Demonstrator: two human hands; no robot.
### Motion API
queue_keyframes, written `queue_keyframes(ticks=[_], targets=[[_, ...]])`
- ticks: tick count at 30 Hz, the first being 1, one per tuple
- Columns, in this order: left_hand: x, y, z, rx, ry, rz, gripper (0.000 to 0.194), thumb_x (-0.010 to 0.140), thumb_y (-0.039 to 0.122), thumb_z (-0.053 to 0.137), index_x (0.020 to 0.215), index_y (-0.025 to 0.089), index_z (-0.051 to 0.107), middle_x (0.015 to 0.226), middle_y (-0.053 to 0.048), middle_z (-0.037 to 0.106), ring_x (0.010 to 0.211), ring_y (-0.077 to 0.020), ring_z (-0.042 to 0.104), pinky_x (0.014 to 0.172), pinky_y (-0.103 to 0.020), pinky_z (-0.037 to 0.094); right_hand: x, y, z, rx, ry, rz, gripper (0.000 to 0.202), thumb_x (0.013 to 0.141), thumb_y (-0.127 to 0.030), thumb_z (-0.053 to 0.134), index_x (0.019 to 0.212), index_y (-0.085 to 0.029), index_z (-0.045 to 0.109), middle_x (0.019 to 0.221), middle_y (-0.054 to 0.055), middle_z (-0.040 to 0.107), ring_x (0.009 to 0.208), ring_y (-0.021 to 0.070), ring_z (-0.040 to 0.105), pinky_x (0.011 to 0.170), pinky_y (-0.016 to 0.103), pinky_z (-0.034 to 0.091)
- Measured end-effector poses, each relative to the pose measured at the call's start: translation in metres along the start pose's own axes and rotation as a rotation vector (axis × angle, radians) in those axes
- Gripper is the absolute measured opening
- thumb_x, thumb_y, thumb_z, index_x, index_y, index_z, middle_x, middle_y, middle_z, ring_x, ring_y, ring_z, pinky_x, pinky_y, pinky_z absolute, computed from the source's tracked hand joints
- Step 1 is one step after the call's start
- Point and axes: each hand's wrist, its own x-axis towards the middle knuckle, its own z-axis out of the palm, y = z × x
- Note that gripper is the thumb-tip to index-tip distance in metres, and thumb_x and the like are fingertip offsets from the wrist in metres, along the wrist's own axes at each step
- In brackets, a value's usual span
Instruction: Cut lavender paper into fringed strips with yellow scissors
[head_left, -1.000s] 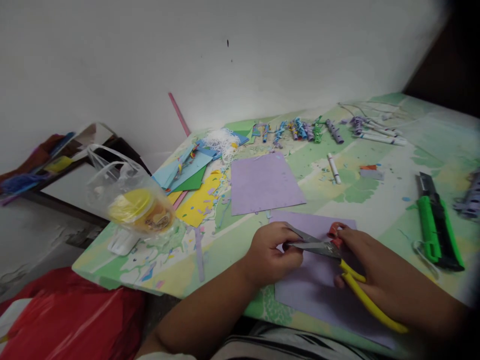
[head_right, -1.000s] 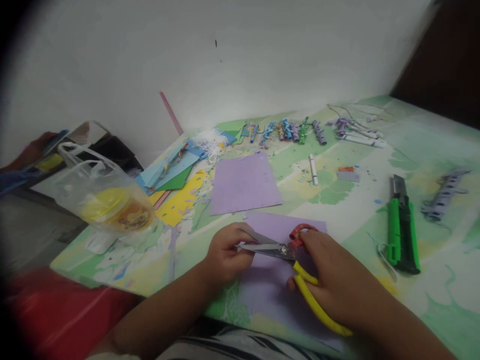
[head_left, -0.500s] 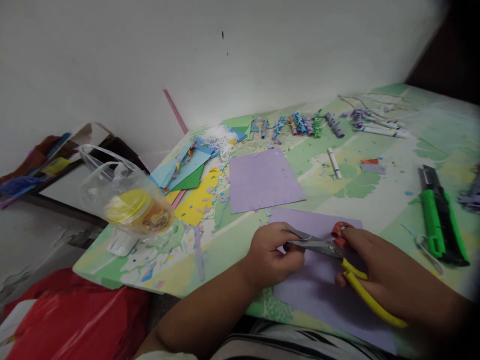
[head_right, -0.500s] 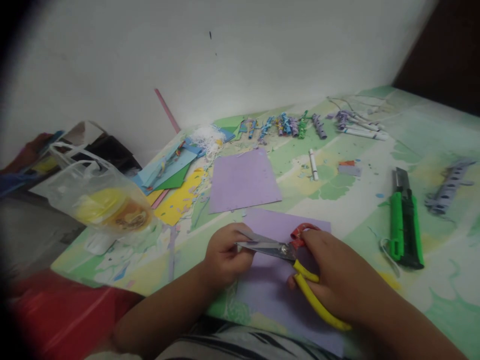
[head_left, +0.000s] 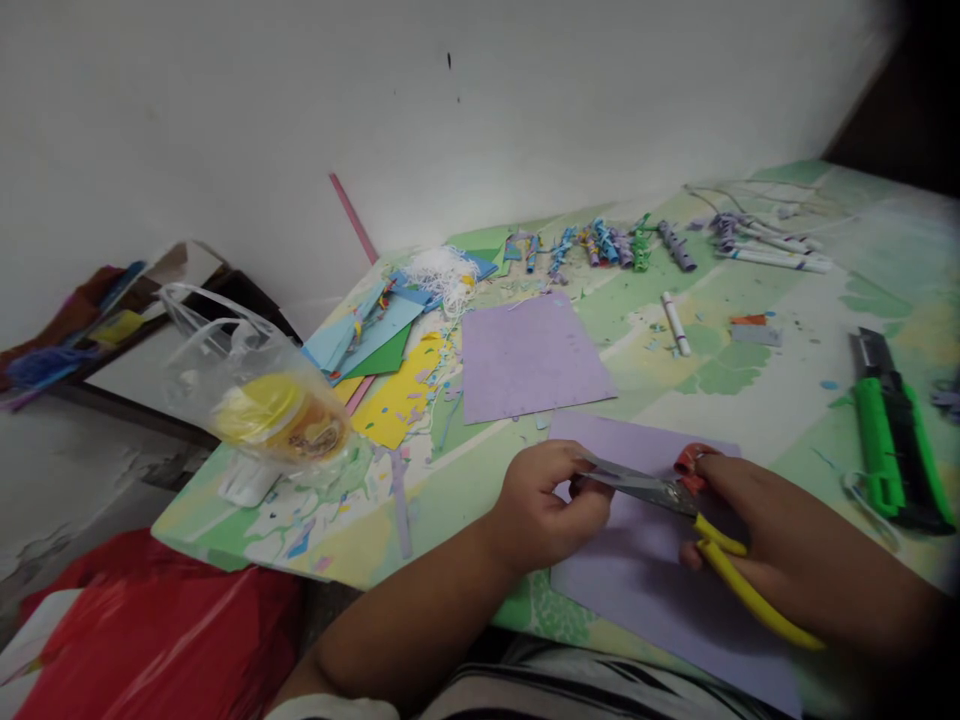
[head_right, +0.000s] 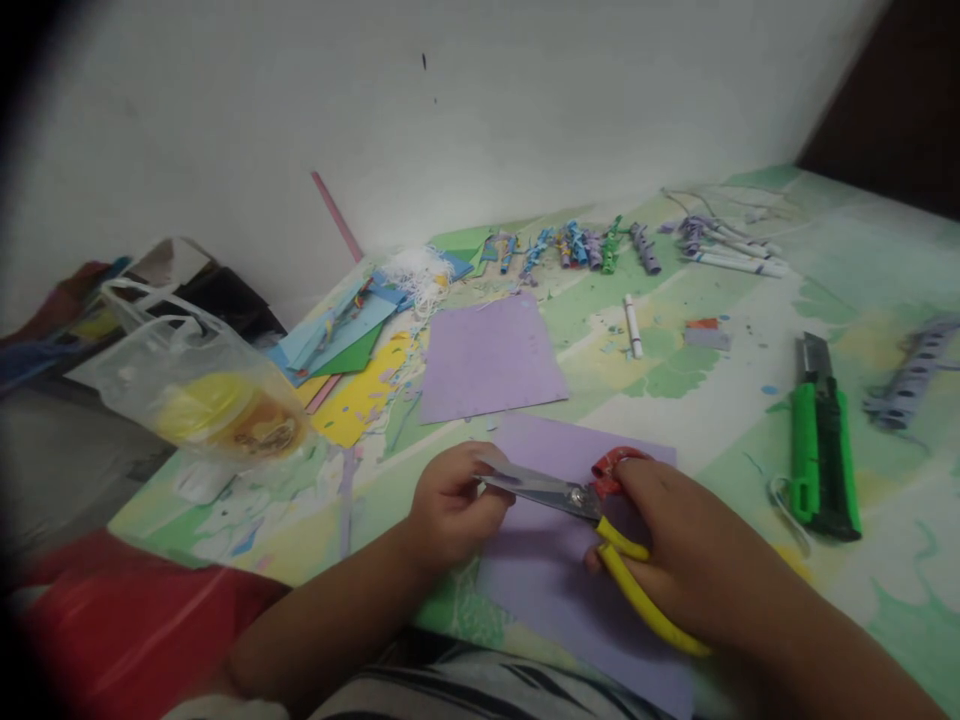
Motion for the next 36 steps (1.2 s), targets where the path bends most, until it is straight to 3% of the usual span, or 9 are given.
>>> queue_keyframes(ticks=[5,9,15,24,36], targets=[[-0.007,-0.005,0.002,-0.149,0.033,-0.113,0.013,0.08,0.02,0.055,0.068,0.017,0.06,0.055,0.001,0.058,0.049,-0.0085,0.051,0.052,-0.022,0.042,-0.003,0.003,0.0,-0.012,0.031,-0.022,0.033,0.073,-0.046,0.059,0.094,-0.022,0.05,0.1,0.012,0.062,0.087,0.0302,0.06,0.071,0.043,0.051],[-0.008,-0.003,0.002,-0.038,0.017,-0.112,0.017,0.081,0.022,0.055,0.067,0.017,0.061,0.053,0.001,0.057,0.049,-0.0094,0.051,0.051,-0.023,0.043,-0.004,0.006,0.0,-0.032,0.018,-0.032,0.037,0.075,-0.045,0.06,0.101,-0.023,0.047,0.108,0.013,0.059,0.095,0.0311,0.059,0.077,0.046,0.05],[-0.005,0.002,0.001,0.132,-0.032,-0.041,0.015,0.079,0.02,0.053,0.066,0.018,0.061,0.052,0.0,0.059,0.052,-0.0111,0.054,0.05,-0.024,0.043,-0.002,0.003,-0.001,0.0,0.037,-0.036,0.035,0.072,-0.046,0.061,0.096,-0.023,0.051,0.105,0.012,0.061,0.092,0.0312,0.06,0.074,0.045,0.051],[-0.005,0.001,-0.001,0.113,-0.034,-0.013,0.012,0.078,0.017,0.055,0.068,0.017,0.06,0.054,0.0,0.061,0.051,-0.0104,0.055,0.052,-0.022,0.044,-0.001,0.002,-0.001,0.015,0.034,-0.017,0.035,0.071,-0.047,0.063,0.092,-0.023,0.051,0.096,0.01,0.062,0.083,0.0284,0.059,0.072,0.044,0.051],[-0.001,0.007,-0.006,0.0,-0.165,-0.176,0.019,0.079,0.018,0.052,0.062,0.017,0.06,0.056,0.001,0.061,0.051,-0.0093,0.054,0.054,-0.022,0.045,0.002,0.004,-0.004,0.034,0.016,0.009,0.026,0.069,-0.043,0.063,0.083,-0.023,0.053,0.087,0.007,0.061,0.074,0.0256,0.057,0.064,0.042,0.05]])
